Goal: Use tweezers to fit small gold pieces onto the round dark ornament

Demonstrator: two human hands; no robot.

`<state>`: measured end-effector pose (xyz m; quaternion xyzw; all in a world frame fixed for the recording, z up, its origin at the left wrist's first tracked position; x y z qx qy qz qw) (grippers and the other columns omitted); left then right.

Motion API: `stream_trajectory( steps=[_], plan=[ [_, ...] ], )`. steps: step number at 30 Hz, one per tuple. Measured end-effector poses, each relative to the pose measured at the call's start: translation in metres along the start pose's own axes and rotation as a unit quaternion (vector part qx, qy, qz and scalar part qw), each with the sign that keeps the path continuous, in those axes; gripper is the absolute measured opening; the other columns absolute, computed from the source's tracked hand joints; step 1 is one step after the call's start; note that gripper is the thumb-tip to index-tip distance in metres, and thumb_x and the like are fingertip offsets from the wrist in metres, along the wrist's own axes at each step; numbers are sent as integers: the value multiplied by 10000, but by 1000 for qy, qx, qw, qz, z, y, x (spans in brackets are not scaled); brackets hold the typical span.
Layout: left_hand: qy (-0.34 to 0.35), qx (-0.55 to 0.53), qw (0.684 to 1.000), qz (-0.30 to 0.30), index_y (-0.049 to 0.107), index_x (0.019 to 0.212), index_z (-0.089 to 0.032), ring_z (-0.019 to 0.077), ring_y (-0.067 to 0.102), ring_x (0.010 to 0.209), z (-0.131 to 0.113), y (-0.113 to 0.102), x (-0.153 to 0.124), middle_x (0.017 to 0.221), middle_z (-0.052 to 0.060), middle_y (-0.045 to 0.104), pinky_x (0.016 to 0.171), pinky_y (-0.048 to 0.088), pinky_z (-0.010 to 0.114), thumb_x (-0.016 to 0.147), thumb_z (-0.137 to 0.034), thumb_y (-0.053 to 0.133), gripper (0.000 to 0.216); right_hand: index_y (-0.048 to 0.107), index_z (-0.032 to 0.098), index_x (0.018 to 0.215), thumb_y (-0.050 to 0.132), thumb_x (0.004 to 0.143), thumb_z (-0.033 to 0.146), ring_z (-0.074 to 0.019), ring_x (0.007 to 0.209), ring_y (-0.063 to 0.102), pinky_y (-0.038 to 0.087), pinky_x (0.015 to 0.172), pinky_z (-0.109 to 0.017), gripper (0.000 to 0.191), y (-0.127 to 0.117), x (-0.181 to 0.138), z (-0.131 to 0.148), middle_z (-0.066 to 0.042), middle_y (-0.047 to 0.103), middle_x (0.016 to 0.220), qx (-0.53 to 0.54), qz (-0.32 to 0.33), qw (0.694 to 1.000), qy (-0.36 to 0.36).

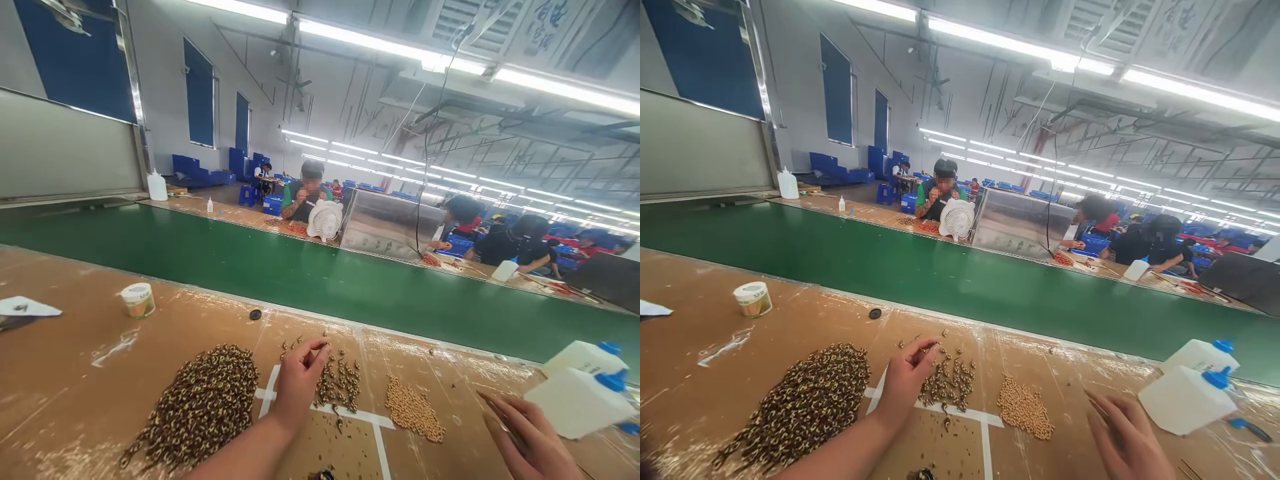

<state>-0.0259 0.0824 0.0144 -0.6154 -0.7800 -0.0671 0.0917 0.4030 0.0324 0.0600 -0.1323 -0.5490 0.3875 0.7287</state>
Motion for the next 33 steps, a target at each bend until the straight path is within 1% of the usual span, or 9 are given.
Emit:
stream_trajectory(
  steps=[5, 8, 11, 13, 17, 24, 27, 29, 33],
  plan=[
    [32, 39, 999, 20, 855, 1121, -161, 163, 489, 621, -6, -3, 0, 747, 51, 703, 601, 373, 274, 949, -617, 654, 527, 817, 207, 1194, 572, 1007, 699, -270, 1039, 735, 610, 857, -354, 581, 73, 32, 89, -123, 742, 1122, 222, 92, 969, 53],
    [32, 82, 995, 38, 857, 1130, -186, 186, 574, 664, -11, -5, 1, 866, 79, 789, 632, 441, 284, 951, -596, 664, 488, 843, 188, 1092, 562, 1009, 730, -273, 1031, 741, 607, 854, -353, 616, 104, 41, 113, -130, 750, 1090, 323, 94, 940, 59],
    [29, 131, 989, 57, 855, 1148, -220, 230, 686, 768, -18, 0, 10, 1009, 86, 841, 717, 533, 319, 952, -567, 660, 444, 857, 201, 1087, 606, 991, 725, -270, 995, 750, 604, 783, -329, 589, 116, 40, 103, -117, 761, 1072, 368, 78, 924, 64],
    [35, 190, 977, 95, 862, 1100, -237, 248, 738, 842, -22, 12, 22, 1054, 71, 852, 790, 560, 338, 959, -495, 649, 363, 858, 211, 1126, 621, 984, 724, -291, 1040, 756, 609, 838, -349, 583, 118, 37, 88, -114, 793, 1083, 381, 64, 919, 80],
    [47, 368, 912, 177, 865, 1032, -248, 250, 773, 981, -20, 46, 54, 1064, 45, 858, 849, 545, 326, 938, -305, 642, 248, 838, 193, 1129, 582, 988, 753, -317, 1038, 758, 596, 848, -372, 632, 119, 35, 65, -123, 822, 1063, 374, 48, 919, 117],
    [49, 471, 852, 222, 874, 933, -249, 276, 743, 1000, -1, 76, 88, 1025, 68, 850, 903, 512, 344, 855, -205, 718, 180, 749, 201, 930, 443, 1050, 636, -299, 936, 709, 476, 806, -370, 545, 136, 39, 62, -125, 785, 968, 222, 161, 959, 67],
    [60, 477, 851, 209, 866, 910, -230, 299, 727, 1028, -5, 76, 90, 1052, 93, 830, 918, 504, 366, 875, -248, 711, 161, 706, 198, 886, 504, 1034, 502, -289, 908, 700, 423, 757, -344, 394, 147, 36, 57, -122, 785, 951, 164, 225, 956, 91],
    [73, 468, 860, 189, 858, 1023, -223, 292, 717, 1047, -12, 70, 84, 1142, 103, 806, 916, 505, 369, 952, -317, 633, 254, 682, 193, 848, 531, 1027, 460, -282, 879, 693, 386, 719, -328, 356, 150, 36, 54, -128, 782, 923, 155, 233, 954, 107],
    [73, 370, 917, 127, 814, 1170, -207, 228, 689, 828, -22, 44, 45, 1111, 84, 797, 779, 527, 335, 1028, -528, 530, 451, 611, 200, 776, 467, 1065, 463, -259, 810, 669, 352, 681, -317, 417, 152, 38, 50, -126, 759, 857, 168, 221, 954, 117]
  ],
)
Point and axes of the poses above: each hand's wrist, its own x-axis towards the middle knuckle, its own y-axis out of the palm, z = x × y, the point moved 7 cm from there along x, towards the middle knuckle
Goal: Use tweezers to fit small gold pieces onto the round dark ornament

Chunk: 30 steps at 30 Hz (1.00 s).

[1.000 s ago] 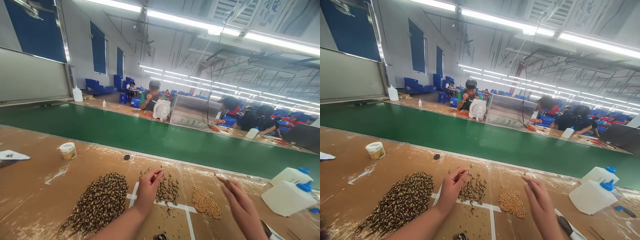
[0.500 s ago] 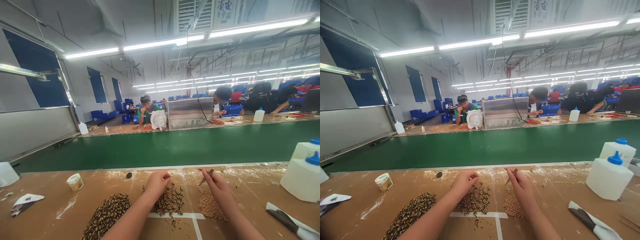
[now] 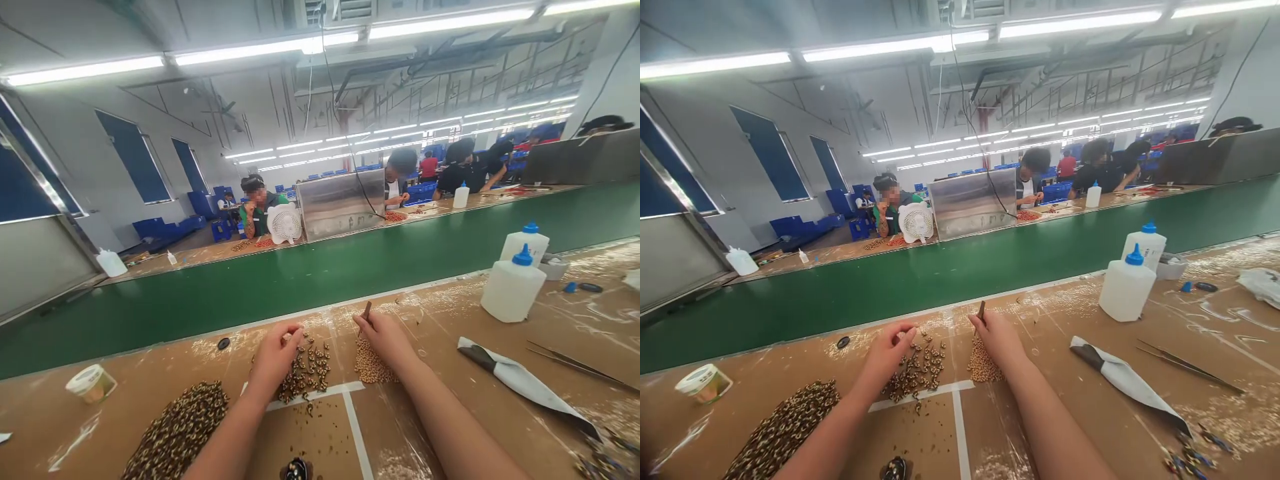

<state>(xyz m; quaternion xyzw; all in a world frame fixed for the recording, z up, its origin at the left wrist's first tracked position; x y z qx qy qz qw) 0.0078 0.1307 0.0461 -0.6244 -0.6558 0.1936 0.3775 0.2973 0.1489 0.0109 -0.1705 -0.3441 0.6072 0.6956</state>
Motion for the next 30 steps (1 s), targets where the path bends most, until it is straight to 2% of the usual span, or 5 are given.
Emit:
stream_trajectory(
  steps=[5, 10, 16, 24, 30],
  plan=[
    [3, -153, 987, -58, 831, 961, -192, 214, 655, 717, 4, -11, -55, 842, 63, 772, 653, 503, 292, 945, -643, 659, 484, 552, 221, 727, 458, 1047, 515, -253, 757, 648, 359, 674, -321, 444, 5, 0, 1, -93, 721, 775, 24, 13, 999, -18],
    [23, -199, 978, -63, 806, 871, -192, 186, 629, 669, -7, -9, -59, 728, 37, 702, 625, 491, 265, 971, -586, 636, 441, 608, 212, 791, 448, 1027, 531, -275, 817, 675, 414, 723, -336, 428, 9, -3, 0, -102, 747, 823, 26, 30, 999, -19],
    [-9, -274, 961, 28, 777, 796, -187, 165, 598, 630, -17, 11, -57, 705, 48, 712, 575, 461, 251, 947, -572, 636, 437, 629, 204, 744, 497, 1028, 576, -259, 750, 676, 474, 705, -340, 486, 3, -14, 19, -85, 720, 752, 68, 2, 997, -39],
    [-118, -477, 853, 176, 775, 930, -131, 20, 329, 377, -15, 51, -67, 820, 81, 772, 393, 213, 208, 883, -673, 716, 547, 780, 219, 976, 597, 1095, 355, -188, 755, 709, 558, 682, -292, 257, 1, -70, 106, -54, 756, 830, 259, 25, 918, -301],
    [-121, -513, 827, 196, 706, 761, -158, 38, 219, 339, -21, 53, -71, 404, -99, 383, 364, 164, 195, 897, -662, 747, 523, 792, 235, 1049, 606, 1103, 333, -178, 759, 717, 575, 675, -289, 216, 6, -78, 116, -48, 763, 856, 268, 45, 903, -334]
  ],
)
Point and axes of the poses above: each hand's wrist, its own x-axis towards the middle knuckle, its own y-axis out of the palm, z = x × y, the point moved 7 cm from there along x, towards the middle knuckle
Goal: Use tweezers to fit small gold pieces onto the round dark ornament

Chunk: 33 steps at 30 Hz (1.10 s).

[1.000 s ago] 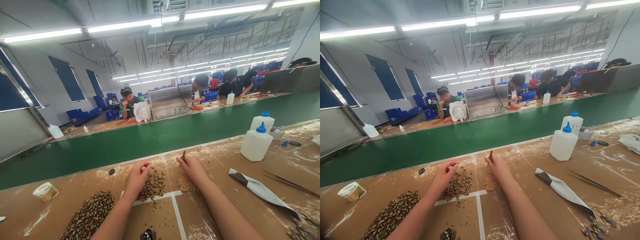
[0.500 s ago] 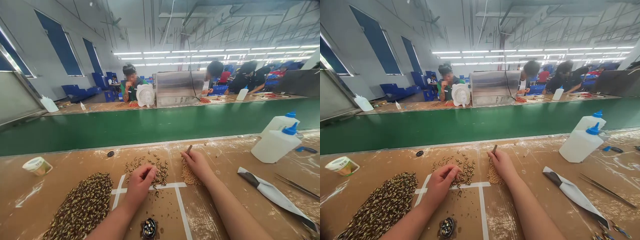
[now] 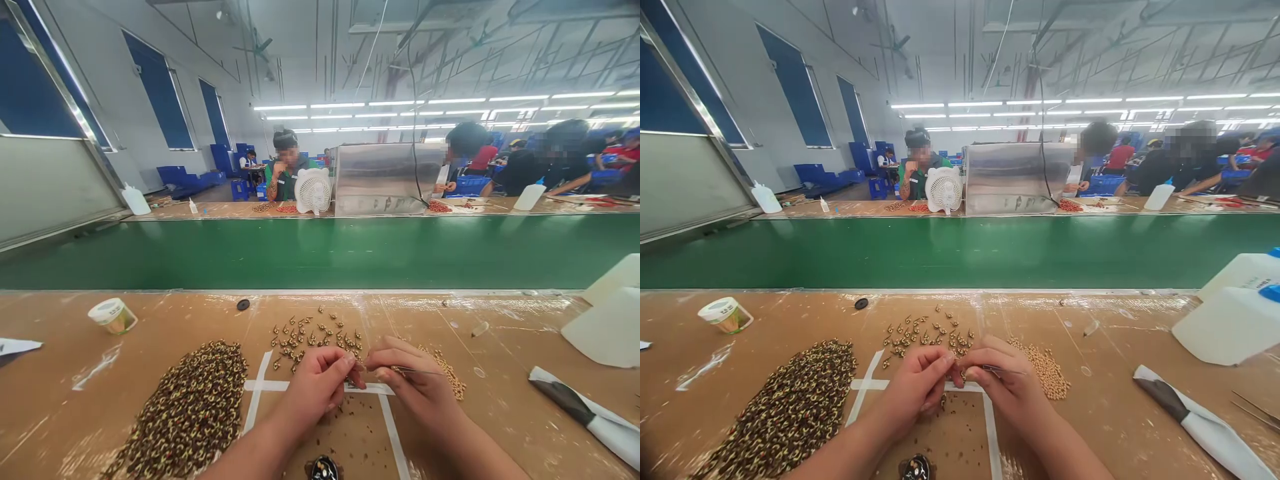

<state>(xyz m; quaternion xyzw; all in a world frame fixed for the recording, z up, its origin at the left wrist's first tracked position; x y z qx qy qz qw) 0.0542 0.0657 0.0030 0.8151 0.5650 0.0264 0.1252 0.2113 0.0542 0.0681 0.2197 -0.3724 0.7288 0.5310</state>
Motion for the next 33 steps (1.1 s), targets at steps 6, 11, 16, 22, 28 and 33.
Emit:
stream_trajectory(
  steps=[6, 11, 16, 22, 28, 33],
  plan=[
    [-43, -92, 995, 13, 696, 868, -149, -5, 232, 351, 7, 1, 0, 671, -26, 658, 340, 150, 171, 858, -593, 838, 467, 796, 230, 1023, 624, 1093, 367, -170, 722, 703, 560, 644, -276, 231, -10, 0, -1, -42, 767, 835, -5, -48, 999, 19],
    [-65, -162, 984, 45, 678, 901, -154, -31, 221, 350, 8, 2, -4, 767, -27, 686, 335, 125, 138, 847, -536, 890, 440, 808, 216, 966, 628, 1086, 399, -176, 703, 703, 564, 651, -285, 283, -17, -1, -1, -45, 754, 774, 32, -108, 993, 34],
    [-98, -184, 976, 67, 628, 832, -154, -39, 186, 339, 12, 6, -8, 680, -70, 604, 341, 141, 128, 835, -516, 915, 461, 819, 213, 927, 643, 1075, 451, -157, 676, 692, 543, 617, -248, 331, -14, 0, -2, -46, 746, 757, 91, -123, 985, 75],
    [-112, -184, 974, 71, 623, 802, -155, -24, 158, 342, 16, 8, -8, 546, -110, 467, 346, 147, 127, 811, -499, 940, 468, 800, 207, 903, 628, 1080, 450, -142, 641, 681, 531, 593, -229, 346, -10, 0, 1, -33, 735, 731, 117, -135, 980, 89],
    [-105, -190, 976, 27, 650, 828, -156, -35, 184, 354, 18, 2, -7, 629, -86, 577, 355, 170, 119, 765, -460, 981, 453, 757, 210, 922, 569, 1118, 351, -137, 693, 676, 531, 656, -248, 306, -12, 0, 18, -18, 731, 760, 42, -119, 992, 7],
    [-93, -193, 976, 28, 702, 838, -150, -40, 188, 356, 17, 3, -6, 652, -63, 632, 354, 166, 117, 750, -460, 990, 432, 740, 207, 1002, 553, 1134, 359, -128, 725, 662, 519, 668, -248, 275, -9, 3, 26, -25, 731, 816, 14, -92, 995, -39]
  ],
)
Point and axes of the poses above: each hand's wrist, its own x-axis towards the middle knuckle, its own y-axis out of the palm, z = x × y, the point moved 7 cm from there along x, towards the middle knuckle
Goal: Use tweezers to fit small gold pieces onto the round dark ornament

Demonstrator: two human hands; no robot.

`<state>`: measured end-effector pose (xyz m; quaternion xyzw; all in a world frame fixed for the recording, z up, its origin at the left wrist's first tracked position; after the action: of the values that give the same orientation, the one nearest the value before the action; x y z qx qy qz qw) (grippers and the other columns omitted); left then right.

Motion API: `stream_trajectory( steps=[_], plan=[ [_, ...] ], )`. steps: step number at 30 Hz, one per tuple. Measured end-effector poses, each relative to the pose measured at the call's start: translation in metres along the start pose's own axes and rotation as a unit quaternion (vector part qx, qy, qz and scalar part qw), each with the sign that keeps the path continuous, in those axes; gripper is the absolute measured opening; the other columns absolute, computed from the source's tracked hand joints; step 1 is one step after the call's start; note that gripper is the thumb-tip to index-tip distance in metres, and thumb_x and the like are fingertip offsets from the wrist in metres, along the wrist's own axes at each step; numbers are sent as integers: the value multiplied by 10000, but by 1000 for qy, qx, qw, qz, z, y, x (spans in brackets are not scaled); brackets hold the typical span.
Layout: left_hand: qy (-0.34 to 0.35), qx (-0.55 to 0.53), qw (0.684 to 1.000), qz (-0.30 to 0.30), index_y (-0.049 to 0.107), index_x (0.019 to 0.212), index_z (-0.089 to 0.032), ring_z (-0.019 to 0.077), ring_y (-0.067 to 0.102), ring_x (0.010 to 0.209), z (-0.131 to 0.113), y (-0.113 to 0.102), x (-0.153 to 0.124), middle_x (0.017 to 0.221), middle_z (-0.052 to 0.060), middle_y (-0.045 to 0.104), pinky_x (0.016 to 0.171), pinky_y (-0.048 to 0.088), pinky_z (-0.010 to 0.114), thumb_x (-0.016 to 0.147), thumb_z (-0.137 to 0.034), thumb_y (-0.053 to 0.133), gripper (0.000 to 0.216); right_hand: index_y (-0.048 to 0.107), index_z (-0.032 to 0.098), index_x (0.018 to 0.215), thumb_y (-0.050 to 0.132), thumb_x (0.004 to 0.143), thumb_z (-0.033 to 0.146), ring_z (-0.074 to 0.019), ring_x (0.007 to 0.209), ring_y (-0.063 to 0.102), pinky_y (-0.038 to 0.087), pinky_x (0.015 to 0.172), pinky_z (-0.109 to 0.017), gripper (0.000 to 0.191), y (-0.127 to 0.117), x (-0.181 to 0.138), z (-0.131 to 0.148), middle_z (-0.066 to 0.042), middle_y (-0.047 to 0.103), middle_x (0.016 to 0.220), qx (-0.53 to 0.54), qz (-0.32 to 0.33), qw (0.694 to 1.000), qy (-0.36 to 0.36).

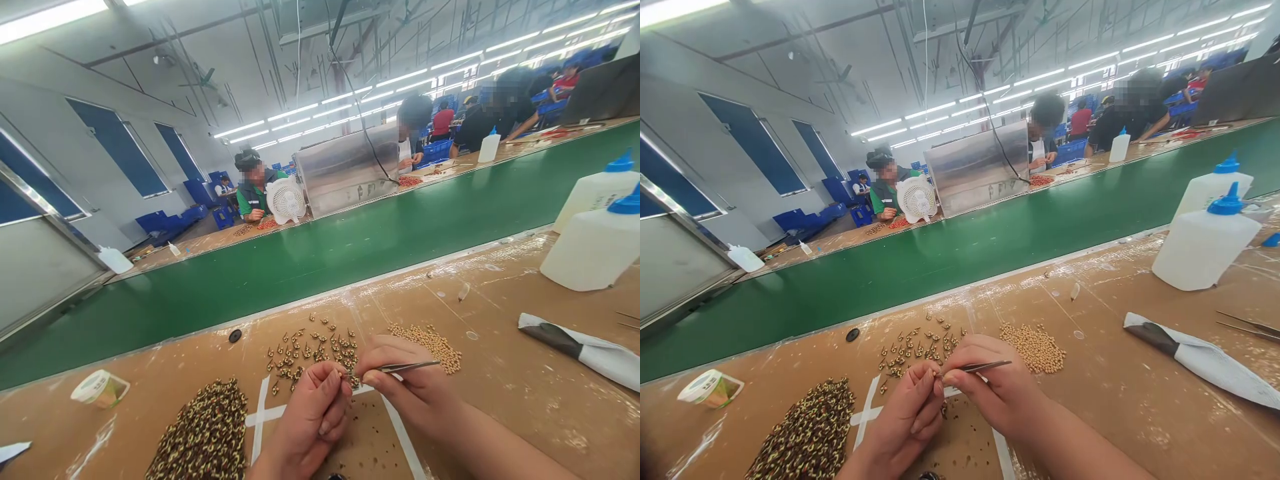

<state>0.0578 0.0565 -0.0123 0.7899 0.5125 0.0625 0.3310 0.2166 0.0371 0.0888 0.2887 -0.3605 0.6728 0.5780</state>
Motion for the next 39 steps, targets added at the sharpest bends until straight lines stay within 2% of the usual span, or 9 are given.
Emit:
stream_trajectory(
  steps=[14, 19, 25, 29, 32, 34, 36, 37, 39],
  plan=[
    [13, 3, 1000, -19, 733, 882, -176, -26, 192, 340, 0, -3, 0, 577, -90, 577, 357, 167, 138, 728, -479, 1000, 432, 732, 194, 1042, 525, 1148, 357, -134, 705, 615, 489, 618, -254, 284, 4, -2, 4, -28, 693, 789, -51, 17, 998, -43],
    [12, -5, 1000, -26, 738, 872, -180, -33, 231, 339, 2, -5, 2, 661, -57, 672, 360, 172, 140, 733, -456, 1002, 406, 735, 201, 1023, 540, 1139, 317, -134, 684, 618, 489, 608, -252, 255, 3, -1, 5, -25, 700, 780, -54, 22, 997, -40],
    [8, 10, 1000, -13, 816, 979, -187, -33, 291, 355, 0, 1, -2, 822, 8, 773, 373, 148, 159, 738, -434, 1000, 391, 721, 219, 912, 535, 1113, 233, -143, 701, 681, 526, 641, -247, 275, 4, -1, 0, -18, 741, 791, -20, 21, 999, 43],
    [26, 69, 997, -21, 829, 1048, -177, -17, 288, 375, -3, 7, -6, 924, 71, 805, 391, 131, 196, 796, -526, 934, 443, 720, 216, 767, 554, 1107, 380, -156, 604, 645, 497, 568, -255, 413, -1, -4, -9, -18, 674, 661, -5, -18, 993, 114],
    [48, 156, 985, -51, 822, 1007, -164, 9, 277, 389, -21, 9, -10, 909, 94, 808, 417, 156, 222, 833, -613, 857, 483, 746, 215, 707, 602, 1062, 529, -183, 588, 639, 507, 555, -277, 495, -8, -10, -24, -42, 663, 633, -17, -58, 980, 187],
    [71, 277, 955, -79, 826, 966, -168, 53, 365, 441, -48, 3, -18, 894, 103, 808, 462, 239, 230, 854, -601, 821, 447, 763, 210, 698, 634, 1016, 616, -202, 587, 639, 520, 556, -294, 532, -11, -17, -36, -59, 666, 630, -9, -79, 969, 236],
    [108, 457, 872, -137, 838, 931, -187, 135, 544, 602, -92, -14, -30, 900, 103, 810, 574, 361, 250, 879, -478, 803, 298, 771, 199, 703, 667, 962, 691, -208, 568, 621, 516, 544, -305, 565, -11, -23, -47, -66, 653, 611, 19, -102, 956, 276],
    [120, 561, 798, -186, 840, 903, -206, 177, 603, 691, -118, -27, -39, 902, 94, 810, 629, 389, 267, 892, -414, 778, 218, 773, 192, 713, 688, 938, 713, -205, 562, 610, 511, 544, -306, 573, -11, -26, -52, -65, 648, 606, 38, -115, 948, 294],
    [62, 734, 614, -283, 834, 896, -225, 239, 667, 835, -162, -64, -55, 965, 92, 823, 673, 388, 292, 896, -302, 718, 139, 775, 177, 740, 726, 903, 731, -191, 558, 587, 495, 555, -304, 580, -10, -30, -60, -63, 646, 612, 76, -137, 932, 328]
  ],
)
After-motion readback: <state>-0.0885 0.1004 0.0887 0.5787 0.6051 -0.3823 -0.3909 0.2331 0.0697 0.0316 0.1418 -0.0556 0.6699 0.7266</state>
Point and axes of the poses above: each hand's wrist, its own x-axis towards the middle knuckle, its own y-axis out of the palm, z = x × y, the point moved 7 cm from there along x, towards the middle knuckle
